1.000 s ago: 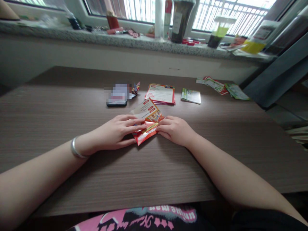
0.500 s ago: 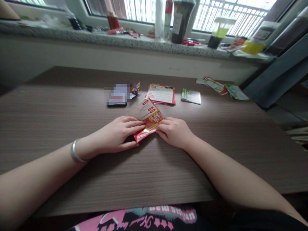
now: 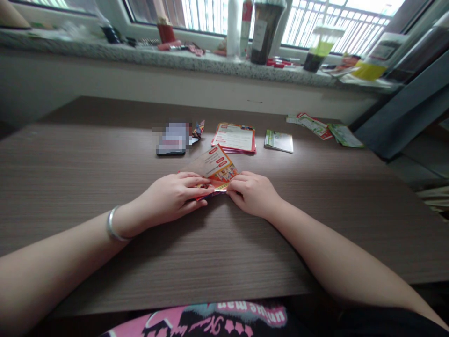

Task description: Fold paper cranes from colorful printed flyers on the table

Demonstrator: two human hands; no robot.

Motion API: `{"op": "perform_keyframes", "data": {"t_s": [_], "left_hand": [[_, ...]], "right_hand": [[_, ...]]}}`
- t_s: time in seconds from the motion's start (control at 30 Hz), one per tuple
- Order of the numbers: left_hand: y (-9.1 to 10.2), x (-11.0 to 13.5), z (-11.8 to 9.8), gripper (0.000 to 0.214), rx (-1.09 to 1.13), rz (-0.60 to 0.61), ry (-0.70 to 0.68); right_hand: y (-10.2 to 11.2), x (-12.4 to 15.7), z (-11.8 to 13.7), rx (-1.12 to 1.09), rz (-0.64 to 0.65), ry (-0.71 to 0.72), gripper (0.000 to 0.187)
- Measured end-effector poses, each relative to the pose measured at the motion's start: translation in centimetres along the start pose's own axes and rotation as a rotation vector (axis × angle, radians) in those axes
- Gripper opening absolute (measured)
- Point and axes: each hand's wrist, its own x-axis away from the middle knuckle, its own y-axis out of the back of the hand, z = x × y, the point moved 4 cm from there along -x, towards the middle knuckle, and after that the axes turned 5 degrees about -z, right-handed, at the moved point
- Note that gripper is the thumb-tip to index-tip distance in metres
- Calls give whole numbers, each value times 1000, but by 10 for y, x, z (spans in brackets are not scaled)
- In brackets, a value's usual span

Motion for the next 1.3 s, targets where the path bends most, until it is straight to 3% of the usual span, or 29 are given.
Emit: {"op": "perform_keyframes", "data": {"t_s": [0.5,0.67,0.8,1.1,1.17,1.3], "left_hand": [[10,-2,-1,31,116,-37,214],[5,-2,6,29,140,16,316],[4,-2,7,27,171,56,317],[5,-1,15,30,90,73,449],[5,-1,16,30,87,83,464],[4,-1,16,28,60,93,462]], "right_hand": [[3,-1,6,-102,30,80,16],[1,-1,4,-161,29,44,14],[0,-1,2,-190,27,2,14],[-2,0,-1,-188,-7,-94,8],[-2,1,-3,-182,-24,-134,14],[-2,0,-1,-179,-33,-88,18]]}}
